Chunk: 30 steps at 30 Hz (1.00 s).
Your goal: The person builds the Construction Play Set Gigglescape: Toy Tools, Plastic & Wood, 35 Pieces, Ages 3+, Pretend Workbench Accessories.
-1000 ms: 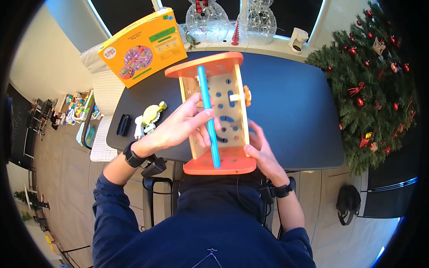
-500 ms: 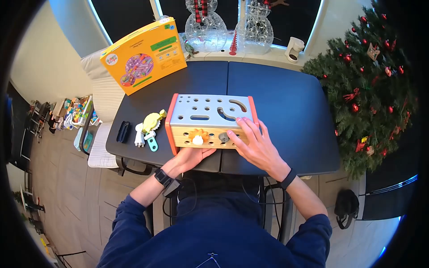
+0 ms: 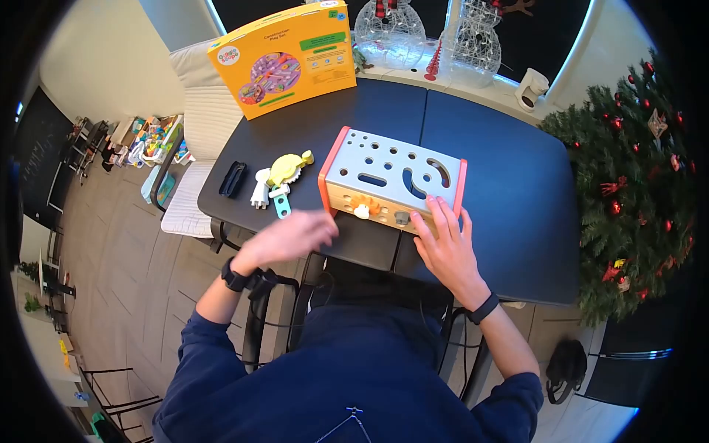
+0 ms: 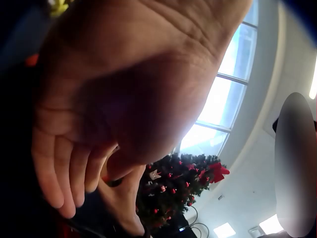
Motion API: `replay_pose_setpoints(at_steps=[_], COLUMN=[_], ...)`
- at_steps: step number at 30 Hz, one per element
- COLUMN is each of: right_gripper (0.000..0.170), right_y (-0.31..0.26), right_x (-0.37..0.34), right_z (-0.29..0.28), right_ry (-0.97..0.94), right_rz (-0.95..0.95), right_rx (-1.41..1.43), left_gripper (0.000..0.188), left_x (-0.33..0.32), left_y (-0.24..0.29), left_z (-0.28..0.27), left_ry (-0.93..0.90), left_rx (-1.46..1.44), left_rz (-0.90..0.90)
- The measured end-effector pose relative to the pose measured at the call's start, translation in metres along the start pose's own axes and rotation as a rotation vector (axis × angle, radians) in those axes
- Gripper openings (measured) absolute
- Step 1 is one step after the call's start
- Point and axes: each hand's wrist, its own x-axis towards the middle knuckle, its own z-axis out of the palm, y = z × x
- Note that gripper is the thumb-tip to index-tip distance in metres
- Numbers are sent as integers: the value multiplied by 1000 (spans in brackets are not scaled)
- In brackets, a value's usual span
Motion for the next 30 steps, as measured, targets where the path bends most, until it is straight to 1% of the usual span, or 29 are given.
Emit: replay_pose_setpoints(at_steps=[2, 4, 7, 10, 11, 14, 15, 18, 20, 22, 23, 24, 26, 28, 29, 30], right_gripper=[69, 71, 73, 73, 73, 71, 70, 68, 64, 59, 56, 52, 42, 33, 30, 27], right_y=[5, 15, 21, 16, 14, 13, 14, 14, 18, 25, 30, 36, 47, 53, 54, 55], right_x=[0, -3, 2, 6, 7, 10, 11, 11, 12, 13, 14, 16, 23, 33, 39, 46], right_z=[0, 8, 5, -6, -9, -15, -17, -23, -28, -38, -45, -53, -67, -81, -90, -99], right_ry=[-2, 22, 20, -24, -19, -9, -12, 2, 55, 136, 158, 176, 234, 266, 217, 170], right_rz=[-19, -66, -77, -13, 1, 27, 32, 72, 113, 167, 201, 235, 307, 368, 351, 333], right_rx=[21, 12, 56, 159, 192, 271, 284, 370, 411, 426, 426, 426, 443, 503, 512, 521], left_gripper=[24, 24, 32, 39, 37, 34, 32, 32, 32, 30, 29, 31, 34, 35, 35, 34], left_x=[4, 16, 20, 26, 27, 34, 36, 36, 31, 25, 24, 24, 30, 48, 57, 64], left_y=[-31, -82, -94, -106, -110, -120, -124, -117, -92, -51, -29, -9, 29, 52, 65, 84], left_z=[-20, -38, -42, -37, -35, -31, -30, -34, -38, -48, -54, -58, -65, -54, -47, -41], left_ry=[365, 528, 550, 503, 516, 508, 541, 522, 601, 687, 719, 736, 587, 413, 327, 276], left_rx=[191, 302, 520, 662, 695, 760, 780, 836, 766, 669, 554, 470, 113, -113, -223, -178], left_rz=[53, 69, -193, -222, -154, -169, -144, -109, -52, 23, 74, 148, 288, 416, 479, 475])
